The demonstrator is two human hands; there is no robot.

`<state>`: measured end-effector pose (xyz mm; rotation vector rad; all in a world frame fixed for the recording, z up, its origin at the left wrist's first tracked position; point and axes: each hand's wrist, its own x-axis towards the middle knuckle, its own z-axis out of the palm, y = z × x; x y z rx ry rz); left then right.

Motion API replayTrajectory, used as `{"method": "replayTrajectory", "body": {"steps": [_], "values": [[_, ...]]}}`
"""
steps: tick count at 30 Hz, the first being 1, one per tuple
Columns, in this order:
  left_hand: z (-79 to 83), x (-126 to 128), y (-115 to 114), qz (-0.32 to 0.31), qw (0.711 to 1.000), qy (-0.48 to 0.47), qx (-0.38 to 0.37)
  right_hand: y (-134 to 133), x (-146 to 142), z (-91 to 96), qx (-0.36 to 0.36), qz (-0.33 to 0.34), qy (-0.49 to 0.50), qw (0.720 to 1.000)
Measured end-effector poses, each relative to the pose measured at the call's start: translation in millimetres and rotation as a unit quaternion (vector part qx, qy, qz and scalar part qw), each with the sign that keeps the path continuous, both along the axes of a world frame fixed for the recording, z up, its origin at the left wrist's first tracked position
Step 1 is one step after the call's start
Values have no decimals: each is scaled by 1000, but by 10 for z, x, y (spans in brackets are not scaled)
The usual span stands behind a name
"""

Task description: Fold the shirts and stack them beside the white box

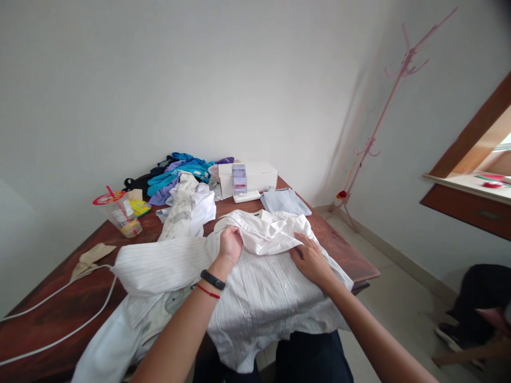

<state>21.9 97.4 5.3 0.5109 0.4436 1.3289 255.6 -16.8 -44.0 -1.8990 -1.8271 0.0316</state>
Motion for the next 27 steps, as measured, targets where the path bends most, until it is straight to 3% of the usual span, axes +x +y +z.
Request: {"method": "replayTrajectory", "body": {"steps": [6, 11, 17, 21, 27], "values": [[161, -119, 2, 57, 997, -17, 39, 11, 25, -28, 16, 6, 17, 1000], [312, -254, 60, 111, 989, -49, 89, 10, 66, -65, 82, -25, 48, 995], [383, -304, 95, 144, 988, -38, 26, -5, 75, -58, 117, -50, 42, 991], [565, -330, -9, 159, 986, -39, -40, -25, 47, -34, 112, -35, 16, 993], [913, -478, -285, 201, 977, -66, -11, -166, -92, 177, 48, 60, -40, 996]]}}
